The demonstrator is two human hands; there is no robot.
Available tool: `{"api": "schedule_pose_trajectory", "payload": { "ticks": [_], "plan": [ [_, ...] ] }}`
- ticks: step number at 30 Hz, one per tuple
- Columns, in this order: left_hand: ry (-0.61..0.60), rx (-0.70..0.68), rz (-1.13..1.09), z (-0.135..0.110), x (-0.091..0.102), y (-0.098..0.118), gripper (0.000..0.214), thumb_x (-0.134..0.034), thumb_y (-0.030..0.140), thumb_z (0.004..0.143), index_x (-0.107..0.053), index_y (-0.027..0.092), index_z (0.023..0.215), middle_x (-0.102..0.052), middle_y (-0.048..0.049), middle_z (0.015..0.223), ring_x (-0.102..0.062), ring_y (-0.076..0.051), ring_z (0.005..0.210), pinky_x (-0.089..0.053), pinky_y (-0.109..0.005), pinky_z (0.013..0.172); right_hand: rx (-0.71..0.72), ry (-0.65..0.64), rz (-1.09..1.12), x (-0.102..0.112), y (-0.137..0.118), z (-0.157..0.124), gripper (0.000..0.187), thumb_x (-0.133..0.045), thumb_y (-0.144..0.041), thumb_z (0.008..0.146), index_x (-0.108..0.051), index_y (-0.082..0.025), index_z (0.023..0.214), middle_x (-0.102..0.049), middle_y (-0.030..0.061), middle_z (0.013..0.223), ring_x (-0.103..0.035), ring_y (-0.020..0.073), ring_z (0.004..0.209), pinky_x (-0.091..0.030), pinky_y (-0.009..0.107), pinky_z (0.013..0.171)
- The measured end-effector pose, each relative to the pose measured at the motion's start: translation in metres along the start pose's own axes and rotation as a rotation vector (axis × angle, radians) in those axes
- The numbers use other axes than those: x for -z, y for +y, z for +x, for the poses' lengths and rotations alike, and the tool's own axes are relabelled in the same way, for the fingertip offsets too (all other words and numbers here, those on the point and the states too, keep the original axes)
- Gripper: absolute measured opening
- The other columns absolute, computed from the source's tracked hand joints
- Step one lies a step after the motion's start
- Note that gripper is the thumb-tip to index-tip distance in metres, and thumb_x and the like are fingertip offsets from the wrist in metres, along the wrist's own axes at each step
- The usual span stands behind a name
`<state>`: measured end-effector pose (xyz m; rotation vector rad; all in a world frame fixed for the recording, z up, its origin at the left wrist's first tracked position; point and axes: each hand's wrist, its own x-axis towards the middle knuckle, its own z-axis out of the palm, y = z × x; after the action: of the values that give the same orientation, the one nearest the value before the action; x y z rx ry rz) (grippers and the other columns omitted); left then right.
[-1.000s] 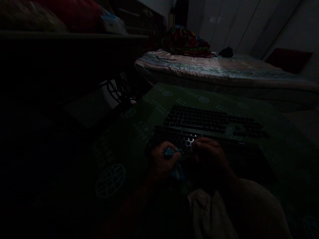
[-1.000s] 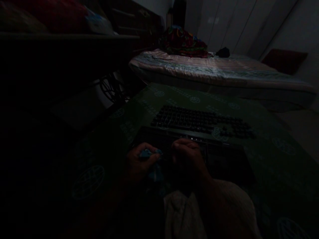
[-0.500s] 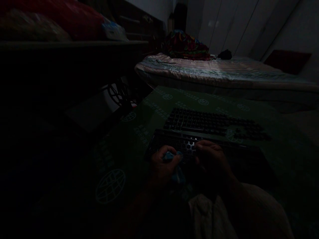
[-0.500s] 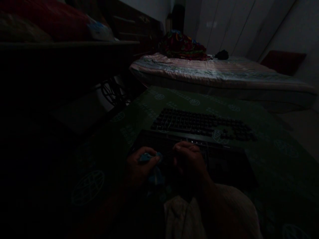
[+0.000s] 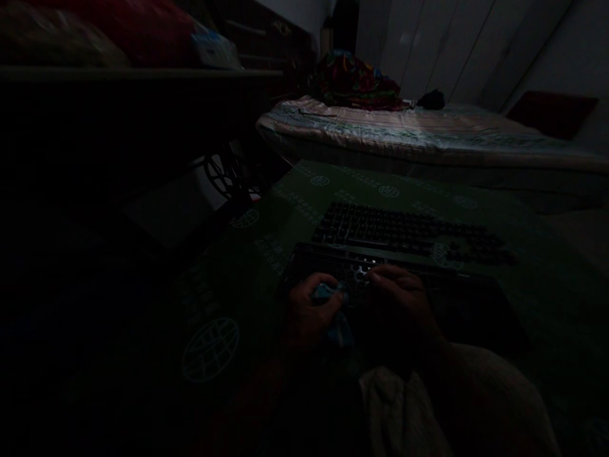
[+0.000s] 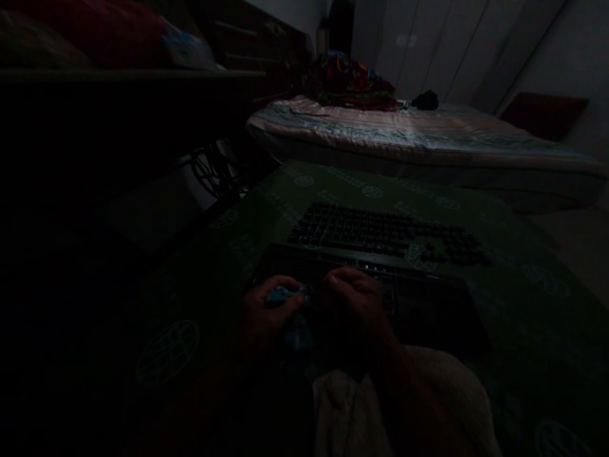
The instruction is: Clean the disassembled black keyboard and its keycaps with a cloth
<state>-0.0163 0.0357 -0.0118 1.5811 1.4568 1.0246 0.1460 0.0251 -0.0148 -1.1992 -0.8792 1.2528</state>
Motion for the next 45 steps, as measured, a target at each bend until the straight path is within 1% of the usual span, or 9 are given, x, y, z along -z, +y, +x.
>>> {"api": "schedule_pose_trajectory", "payload": {
  "ticks": [3, 10, 17, 23, 28, 33, 38, 40, 45],
  "plan": [
    [0.008, 0.005, 0.011, 0.001, -0.001, 0.0, 0.012, -0.063, 0.025, 0.064, -0.064, 0.018, 0.074, -0.056, 0.0038, 0.062, -0.05, -0.009, 0.053, -0.041, -0.017, 0.048, 0.032, -0.009, -0.029, 0.0, 0.001, 0.0, 0.023, -0.069, -0.039, 0.067, -0.065, -0.016, 0.07, -0.06, -0.001, 0.052, -0.053, 0.0098, 0.043, -0.039, 0.017, 0.038],
    [0.021, -0.026, 0.02, 0.002, -0.002, -0.005, 0.012, -0.063, 0.025, 0.065, -0.064, 0.018, 0.075, -0.058, 0.0036, 0.063, -0.053, -0.01, 0.056, -0.043, -0.017, 0.05, 0.184, 0.012, -0.235, -0.003, 0.004, -0.002, 0.021, -0.064, -0.039, 0.073, -0.066, -0.018, 0.07, -0.063, 0.0015, 0.062, -0.057, 0.0123, 0.052, -0.043, 0.019, 0.044],
    [-0.005, -0.06, 0.02, 0.004, -0.003, -0.006, 0.012, -0.061, 0.024, 0.067, -0.064, 0.018, 0.077, -0.064, 0.0018, 0.071, -0.058, -0.012, 0.063, -0.048, -0.021, 0.06, 0.352, -0.175, -0.366, -0.004, 0.02, -0.003, 0.013, -0.058, -0.031, 0.079, -0.066, -0.022, 0.083, -0.064, 0.0012, 0.072, -0.058, 0.0128, 0.061, -0.045, 0.022, 0.057],
    [-0.048, -0.13, 0.024, 0.003, -0.007, -0.01, 0.016, -0.058, 0.023, 0.071, -0.065, 0.019, 0.085, -0.069, -0.001, 0.079, -0.063, -0.015, 0.071, -0.052, -0.024, 0.068, 0.439, -0.121, -0.502, -0.001, 0.022, -0.001, 0.012, -0.053, -0.027, 0.081, -0.063, -0.024, 0.085, -0.064, 0.0001, 0.072, -0.058, 0.0128, 0.06, -0.044, 0.022, 0.056],
    [-0.12, -0.252, 0.08, 0.002, -0.012, -0.015, 0.026, -0.059, 0.017, 0.07, -0.067, 0.02, 0.095, -0.07, -0.0038, 0.094, -0.064, -0.017, 0.084, -0.051, -0.026, 0.078, 0.44, -0.044, -0.581, 0.004, 0.02, 0.002, 0.011, -0.053, -0.026, 0.079, -0.063, -0.024, 0.08, -0.064, 0.0002, 0.068, -0.058, 0.0136, 0.056, -0.042, 0.022, 0.053],
    [-0.207, -0.268, 0.136, -0.001, -0.012, -0.016, 0.028, -0.058, 0.017, 0.071, -0.066, 0.022, 0.097, -0.069, -0.0033, 0.094, -0.064, -0.017, 0.084, -0.05, -0.023, 0.074, 0.42, 0.016, -0.692, 0.007, 0.021, 0.006, 0.014, -0.05, -0.029, 0.079, -0.062, -0.023, 0.079, -0.063, 0.0016, 0.065, -0.059, 0.0153, 0.055, -0.04, 0.023, 0.052],
    [-0.249, -0.324, 0.219, -0.003, -0.011, -0.017, 0.039, -0.058, 0.015, 0.07, -0.062, 0.022, 0.108, -0.069, -0.0048, 0.098, -0.065, -0.018, 0.085, -0.049, -0.024, 0.077, 0.421, 0.001, -0.741, 0.008, 0.023, 0.009, 0.015, -0.048, -0.03, 0.08, -0.062, -0.023, 0.08, -0.066, 0.0033, 0.069, -0.06, 0.016, 0.058, -0.04, 0.023, 0.052],
    [-0.269, -0.327, 0.247, -0.004, -0.011, -0.017, 0.038, -0.058, 0.017, 0.071, -0.061, 0.023, 0.108, -0.069, -0.0049, 0.097, -0.065, -0.018, 0.084, -0.049, -0.024, 0.075, 0.449, -0.005, -0.825, 0.008, 0.025, 0.01, 0.018, -0.045, -0.03, 0.081, -0.061, -0.023, 0.082, -0.066, 0.0038, 0.07, -0.061, 0.0158, 0.058, -0.039, 0.023, 0.051],
    [-0.335, -0.303, 0.297, -0.007, -0.01, -0.016, 0.034, -0.058, 0.021, 0.073, -0.061, 0.024, 0.106, -0.07, -0.0036, 0.089, -0.066, -0.018, 0.076, -0.048, -0.023, 0.068, 0.513, 0.005, -1.188, 0.006, 0.026, 0.008, 0.027, -0.035, -0.028, 0.085, -0.061, -0.021, 0.083, -0.066, 0.0045, 0.065, -0.061, 0.0152, 0.052, -0.032, 0.022, 0.046]
  ]
}}
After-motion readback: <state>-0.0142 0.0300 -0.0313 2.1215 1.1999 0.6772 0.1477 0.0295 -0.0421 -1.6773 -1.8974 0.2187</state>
